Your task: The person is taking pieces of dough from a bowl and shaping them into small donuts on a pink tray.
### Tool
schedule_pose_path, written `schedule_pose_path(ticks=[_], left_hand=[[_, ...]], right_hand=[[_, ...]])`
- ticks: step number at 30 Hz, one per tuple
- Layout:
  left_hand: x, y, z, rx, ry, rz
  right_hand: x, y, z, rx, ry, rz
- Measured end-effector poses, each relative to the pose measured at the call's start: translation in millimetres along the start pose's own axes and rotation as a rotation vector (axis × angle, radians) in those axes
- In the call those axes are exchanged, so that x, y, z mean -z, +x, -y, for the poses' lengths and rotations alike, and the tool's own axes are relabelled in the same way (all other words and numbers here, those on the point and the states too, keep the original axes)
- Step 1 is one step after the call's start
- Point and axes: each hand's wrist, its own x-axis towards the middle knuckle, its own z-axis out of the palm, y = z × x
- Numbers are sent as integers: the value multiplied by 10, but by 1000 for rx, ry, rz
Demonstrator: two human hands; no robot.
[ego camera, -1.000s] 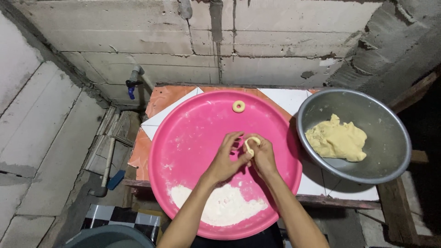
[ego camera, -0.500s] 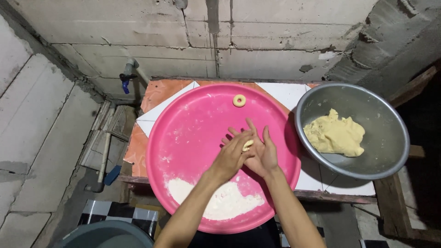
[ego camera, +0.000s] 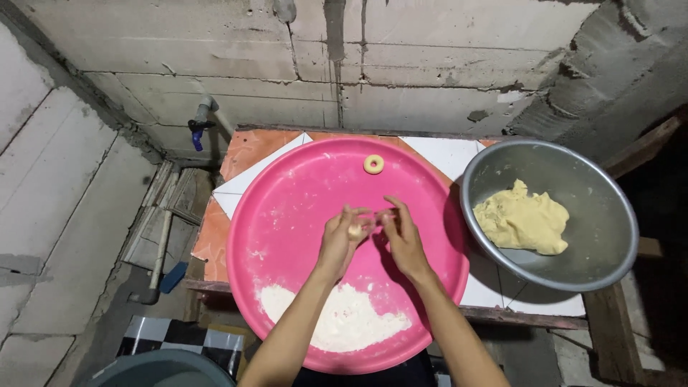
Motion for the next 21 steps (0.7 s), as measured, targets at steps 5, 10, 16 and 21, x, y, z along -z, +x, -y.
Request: schedule_pose_path(ticks=[5,10,16,21], left_hand=[[0,-12,79,-67,-27,121],[127,53,176,55,-217,392],[164,52,109,13,122,268],[160,56,143,88,244,186]], right_hand=[[-126,-70,-28,282,-308,107],[-220,-141,-79,171,-225,168],[-131,-137,246,14,-124,13],[-68,-48,141,-253,128,-135]])
